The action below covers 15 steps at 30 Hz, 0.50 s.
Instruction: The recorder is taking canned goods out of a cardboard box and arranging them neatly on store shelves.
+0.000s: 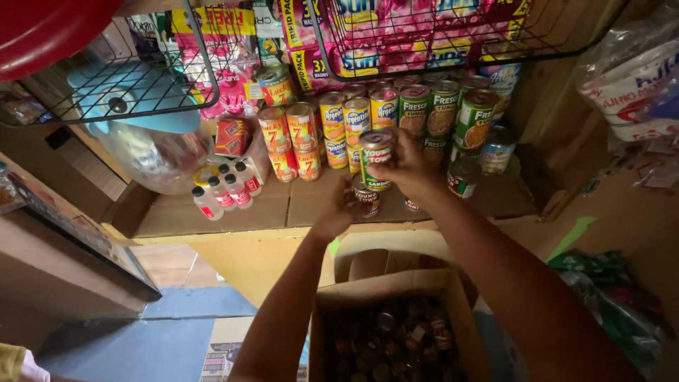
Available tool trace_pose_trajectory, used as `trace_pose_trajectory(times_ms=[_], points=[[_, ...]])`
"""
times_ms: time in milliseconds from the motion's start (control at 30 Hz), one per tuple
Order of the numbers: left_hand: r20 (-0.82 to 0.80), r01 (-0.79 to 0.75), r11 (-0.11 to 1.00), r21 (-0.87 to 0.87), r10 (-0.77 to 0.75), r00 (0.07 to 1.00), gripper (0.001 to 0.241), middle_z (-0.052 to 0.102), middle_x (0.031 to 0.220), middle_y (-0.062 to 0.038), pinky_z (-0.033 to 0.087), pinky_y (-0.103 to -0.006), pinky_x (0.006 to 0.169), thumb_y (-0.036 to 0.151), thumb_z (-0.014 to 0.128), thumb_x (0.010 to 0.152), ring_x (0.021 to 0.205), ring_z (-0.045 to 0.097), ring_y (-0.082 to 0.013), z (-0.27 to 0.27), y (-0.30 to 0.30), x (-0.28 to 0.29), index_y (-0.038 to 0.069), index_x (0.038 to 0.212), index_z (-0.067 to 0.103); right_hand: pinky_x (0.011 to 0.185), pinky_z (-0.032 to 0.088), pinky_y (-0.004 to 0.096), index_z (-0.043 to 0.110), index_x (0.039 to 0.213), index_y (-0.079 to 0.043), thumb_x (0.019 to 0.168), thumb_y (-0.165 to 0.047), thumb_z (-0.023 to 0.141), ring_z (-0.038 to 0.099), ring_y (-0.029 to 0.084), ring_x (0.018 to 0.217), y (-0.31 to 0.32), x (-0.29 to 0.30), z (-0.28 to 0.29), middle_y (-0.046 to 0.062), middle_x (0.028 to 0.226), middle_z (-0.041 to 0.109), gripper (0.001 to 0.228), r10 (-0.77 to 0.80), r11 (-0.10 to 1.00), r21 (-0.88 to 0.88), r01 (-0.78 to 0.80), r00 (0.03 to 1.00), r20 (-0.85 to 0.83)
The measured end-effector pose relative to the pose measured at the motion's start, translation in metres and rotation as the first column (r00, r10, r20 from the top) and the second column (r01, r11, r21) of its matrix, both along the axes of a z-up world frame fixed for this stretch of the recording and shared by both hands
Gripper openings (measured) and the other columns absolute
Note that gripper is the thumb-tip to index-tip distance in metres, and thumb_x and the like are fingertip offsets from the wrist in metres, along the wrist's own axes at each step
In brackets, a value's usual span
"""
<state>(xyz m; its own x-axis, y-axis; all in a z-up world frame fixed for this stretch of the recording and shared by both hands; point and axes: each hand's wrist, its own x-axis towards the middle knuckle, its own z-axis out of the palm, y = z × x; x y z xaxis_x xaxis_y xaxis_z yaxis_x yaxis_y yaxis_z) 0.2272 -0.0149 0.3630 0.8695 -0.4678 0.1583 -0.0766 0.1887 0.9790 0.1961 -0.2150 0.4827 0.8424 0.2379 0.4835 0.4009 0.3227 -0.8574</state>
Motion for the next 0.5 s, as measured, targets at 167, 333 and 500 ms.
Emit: trace_pose_trajectory(times_ms=[167, 333, 500], points=[[0.236, -0.084, 0.996, -0.039, 0.091, 0.967, 0.077, 0.066, 0.125, -0.009, 0.058, -0.0364, 0.095, 0.002, 0.083, 0.081, 0.111, 0.067, -0.019, 0.011, -0.012, -0.018, 0.004, 0.144, 0.039, 0.106, 0.052, 0.037, 0.036, 0.155, -0.009, 0.086, 0.001, 0.08, 0.058, 0.018, 0.128, 0.014, 0.021, -0.031, 0.008, 0.142, 0.058, 0.083, -0.065, 0.993, -0.095, 0.076, 0.992, 0.106], [0.312, -0.223, 0.974, 0.025, 0.204, 0.928, 0.057, 0.073, 0.115, -0.009, 0.061, -0.0349, 0.09, 0.004, 0.084, 0.082, 0.105, 0.072, -0.0182, 0.029, -0.01, -0.037, 0.001, 0.129, 0.052, 0.103, 0.053, 0.036, 0.032, 0.158, -0.012, 0.089, -0.005, 0.078, 0.059, 0.017, 0.126, 0.018, 0.022, -0.039, 0.006, 0.143, 0.056, 0.083, -0.092, 0.974, -0.197, 0.111, 0.991, 0.102], [0.306, -0.187, 0.981, 0.052, 0.162, 0.938, 0.061, 0.073, 0.116, -0.008, 0.06, -0.0338, 0.09, 0.005, 0.083, 0.081, 0.105, 0.072, -0.017, 0.021, -0.012, -0.03, 0.003, 0.132, 0.05, 0.104, 0.052, 0.036, 0.032, 0.157, -0.01, 0.09, -0.006, 0.077, 0.059, 0.017, 0.126, 0.006, 0.035, -0.064, 0.006, 0.143, 0.057, 0.081, -0.151, 0.96, -0.211, 0.183, 0.976, 0.159]])
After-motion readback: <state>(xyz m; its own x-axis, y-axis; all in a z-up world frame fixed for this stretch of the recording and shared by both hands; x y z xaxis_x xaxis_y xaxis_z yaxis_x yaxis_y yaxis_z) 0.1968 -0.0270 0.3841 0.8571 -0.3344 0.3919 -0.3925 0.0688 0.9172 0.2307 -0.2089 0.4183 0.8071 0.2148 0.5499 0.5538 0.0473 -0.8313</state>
